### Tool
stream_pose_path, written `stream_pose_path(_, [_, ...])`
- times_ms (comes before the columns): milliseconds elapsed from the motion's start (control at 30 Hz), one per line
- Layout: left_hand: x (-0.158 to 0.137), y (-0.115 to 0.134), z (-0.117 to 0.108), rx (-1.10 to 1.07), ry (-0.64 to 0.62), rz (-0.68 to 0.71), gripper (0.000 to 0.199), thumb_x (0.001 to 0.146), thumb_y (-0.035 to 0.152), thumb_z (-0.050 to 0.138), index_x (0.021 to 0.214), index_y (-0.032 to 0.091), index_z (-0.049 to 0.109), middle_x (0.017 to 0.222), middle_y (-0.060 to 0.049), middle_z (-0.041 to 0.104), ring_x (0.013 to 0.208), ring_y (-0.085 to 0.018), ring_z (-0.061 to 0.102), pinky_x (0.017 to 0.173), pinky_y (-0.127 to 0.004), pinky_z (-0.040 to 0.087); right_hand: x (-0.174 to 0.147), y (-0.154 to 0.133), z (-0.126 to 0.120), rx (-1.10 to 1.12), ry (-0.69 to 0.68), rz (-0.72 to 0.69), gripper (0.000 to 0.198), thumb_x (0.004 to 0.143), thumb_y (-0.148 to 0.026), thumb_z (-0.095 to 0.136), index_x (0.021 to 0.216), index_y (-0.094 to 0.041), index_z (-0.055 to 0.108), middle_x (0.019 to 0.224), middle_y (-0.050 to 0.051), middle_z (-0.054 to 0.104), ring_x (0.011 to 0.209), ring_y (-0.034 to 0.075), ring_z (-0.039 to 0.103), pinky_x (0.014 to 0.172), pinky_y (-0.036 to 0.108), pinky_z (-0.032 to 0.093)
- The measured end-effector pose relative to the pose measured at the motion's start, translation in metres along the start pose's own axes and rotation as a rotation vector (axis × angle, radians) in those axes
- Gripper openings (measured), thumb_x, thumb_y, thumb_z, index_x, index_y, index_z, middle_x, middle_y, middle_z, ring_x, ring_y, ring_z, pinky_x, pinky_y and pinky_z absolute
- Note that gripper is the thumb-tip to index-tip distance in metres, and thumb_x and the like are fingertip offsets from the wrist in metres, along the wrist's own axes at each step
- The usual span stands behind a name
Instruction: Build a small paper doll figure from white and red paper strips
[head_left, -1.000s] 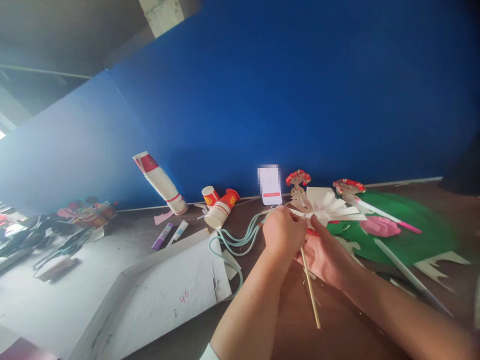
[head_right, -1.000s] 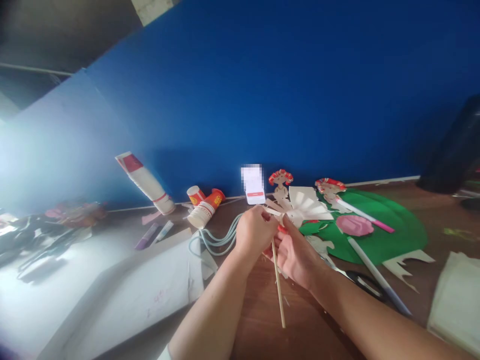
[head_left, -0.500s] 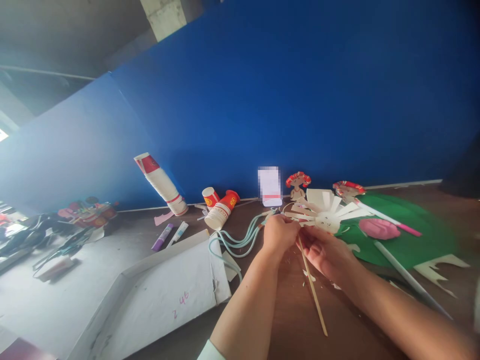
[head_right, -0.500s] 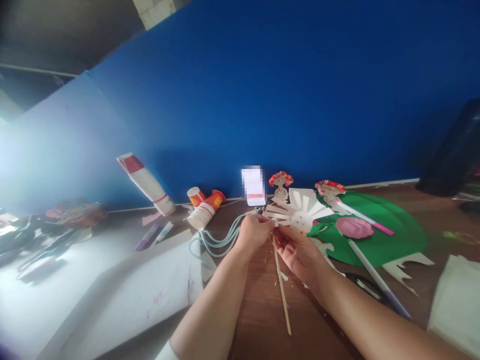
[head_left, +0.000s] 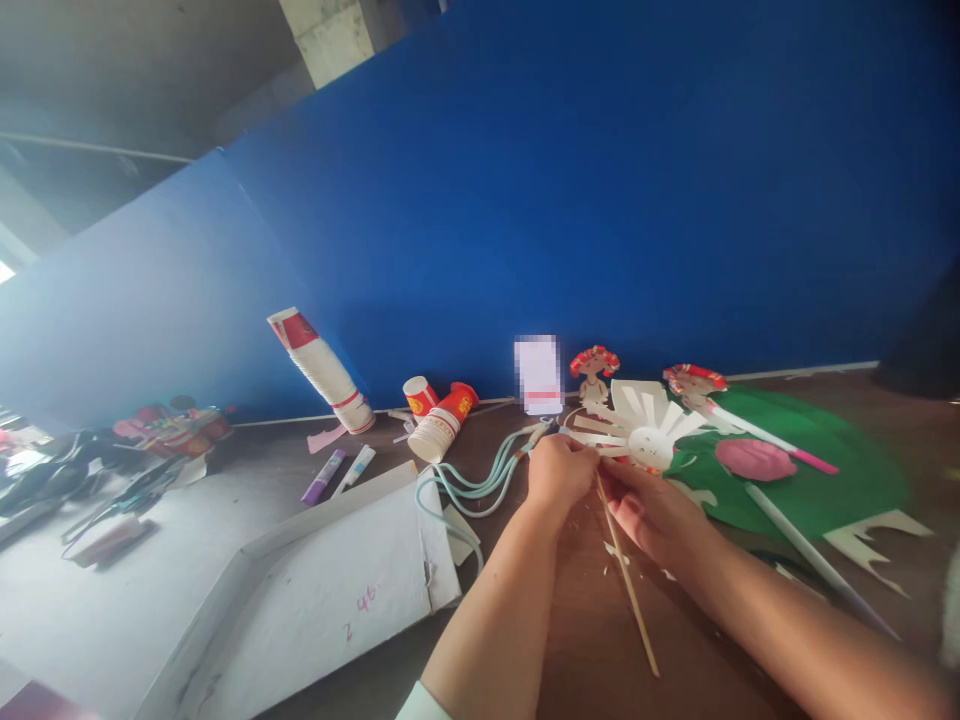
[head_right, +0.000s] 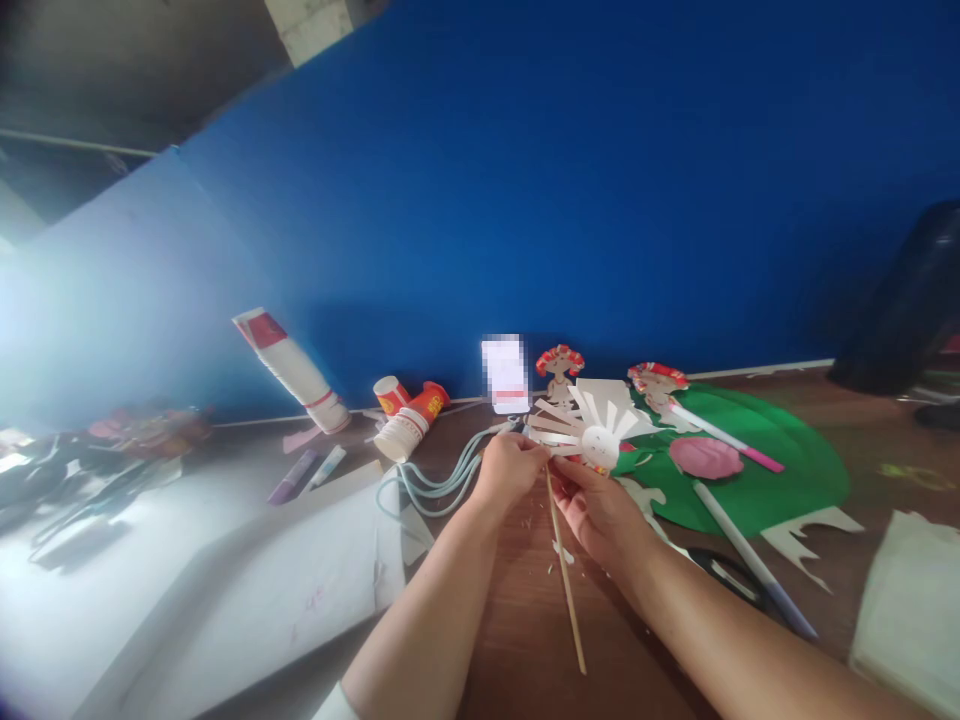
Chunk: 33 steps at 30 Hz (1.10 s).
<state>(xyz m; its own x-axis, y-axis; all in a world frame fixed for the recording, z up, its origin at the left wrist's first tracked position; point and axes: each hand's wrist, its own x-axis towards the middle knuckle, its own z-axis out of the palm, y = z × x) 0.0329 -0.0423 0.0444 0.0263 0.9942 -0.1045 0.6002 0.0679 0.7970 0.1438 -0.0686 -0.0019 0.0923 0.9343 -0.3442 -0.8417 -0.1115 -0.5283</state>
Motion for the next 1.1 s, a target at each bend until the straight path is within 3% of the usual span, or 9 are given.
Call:
stream_pose_path(400, [-0.004,0.003,-0.002,0.023,-0.014,0.028,0.016,0.074,0.029,0.06,0.067,0.017,0.068,0.055,-0.001,0.059,0.059,-0.016,0.057,0.059,-0.026,0.041,0.008,0.004,-0.009,0.029,-0.015,-0.028,0.033,0.058,0.0,0.079,0.077,-0.026,0.07,0.08,-0.004,0.078,0.07,0.012,0.072,0.064,0.016,0.061])
stream_pose_path(633, [-0.003,0.0,-0.003,0.041,-0.034,0.054,0.018,0.075,0.03,0.061,0.073,0.016,0.072,0.063,-0.004,0.065,0.062,-0.018,0.059,0.059,-0.027,0.042,0.004,0.004,-0.007,-0.026,-0.068,-0.058,0.03,0.061,-0.004,0.082,0.08,-0.025,0.072,0.082,-0.002,0.078,0.076,0.014,0.073,0.07,0.017,0.06])
stream_pose_path(1100, [0.001,-0.002,-0.01,-0.014,-0.103,0.052,0.013,0.068,0.028,0.062,0.061,0.017,0.066,0.051,0.002,0.051,0.053,-0.013,0.049,0.053,-0.025,0.035,-0.005,0.003,0.0,-0.098,-0.113,-0.085,0.028,0.058,-0.006,0.084,0.071,-0.026,0.068,0.071,-0.004,0.074,0.079,0.015,0.072,0.066,0.018,0.059])
